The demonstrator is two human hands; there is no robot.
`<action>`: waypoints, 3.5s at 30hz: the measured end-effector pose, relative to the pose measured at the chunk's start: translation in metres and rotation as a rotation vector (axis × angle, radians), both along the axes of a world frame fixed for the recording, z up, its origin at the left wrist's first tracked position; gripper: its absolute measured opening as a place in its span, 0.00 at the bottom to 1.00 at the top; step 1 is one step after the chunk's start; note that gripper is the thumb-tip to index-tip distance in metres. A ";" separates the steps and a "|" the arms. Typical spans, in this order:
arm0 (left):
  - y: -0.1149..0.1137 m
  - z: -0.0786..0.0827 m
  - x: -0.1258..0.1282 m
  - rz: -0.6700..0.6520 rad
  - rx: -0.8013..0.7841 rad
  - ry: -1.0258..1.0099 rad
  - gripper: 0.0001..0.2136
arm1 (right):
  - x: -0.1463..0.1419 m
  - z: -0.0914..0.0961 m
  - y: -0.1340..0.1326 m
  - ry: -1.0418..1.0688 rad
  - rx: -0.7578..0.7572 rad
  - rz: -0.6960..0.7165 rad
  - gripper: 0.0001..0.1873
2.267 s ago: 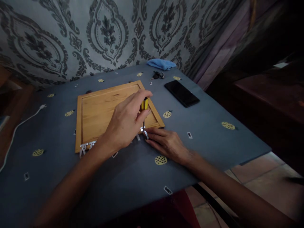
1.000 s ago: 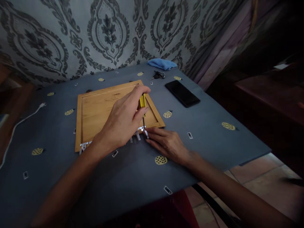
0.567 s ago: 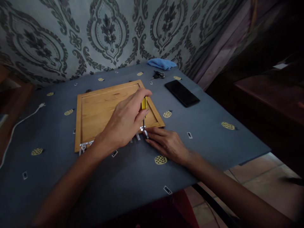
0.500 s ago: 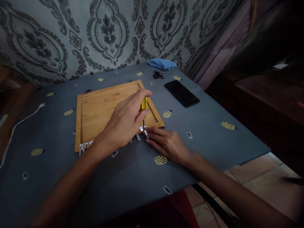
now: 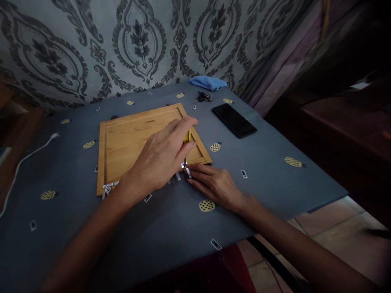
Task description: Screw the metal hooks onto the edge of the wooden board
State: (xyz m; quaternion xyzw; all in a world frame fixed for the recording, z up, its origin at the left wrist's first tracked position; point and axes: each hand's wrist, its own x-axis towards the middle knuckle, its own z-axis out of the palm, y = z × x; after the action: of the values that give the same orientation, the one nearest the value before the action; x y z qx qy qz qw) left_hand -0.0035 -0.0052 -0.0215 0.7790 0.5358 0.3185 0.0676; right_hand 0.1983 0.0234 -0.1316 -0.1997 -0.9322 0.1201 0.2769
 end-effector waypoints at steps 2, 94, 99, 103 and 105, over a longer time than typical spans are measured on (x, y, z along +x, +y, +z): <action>0.001 -0.003 0.002 0.032 0.040 0.017 0.14 | 0.000 0.000 0.000 -0.001 0.016 0.001 0.16; -0.003 0.010 0.002 -0.051 -0.004 -0.129 0.13 | 0.000 0.000 0.000 -0.013 0.018 -0.008 0.16; -0.001 0.008 0.001 -0.025 -0.039 -0.122 0.10 | 0.000 -0.001 0.000 0.002 0.014 0.005 0.15; 0.001 0.004 0.002 -0.006 0.009 -0.051 0.11 | 0.000 -0.002 0.001 -0.001 0.007 -0.001 0.15; 0.001 0.003 0.002 -0.015 0.019 -0.062 0.14 | 0.000 -0.002 0.000 -0.009 -0.005 -0.002 0.15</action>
State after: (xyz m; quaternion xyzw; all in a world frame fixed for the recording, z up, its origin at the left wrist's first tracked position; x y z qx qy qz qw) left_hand -0.0013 -0.0039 -0.0181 0.7735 0.5244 0.3472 0.0792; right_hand 0.1982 0.0239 -0.1335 -0.2020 -0.9329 0.1214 0.2722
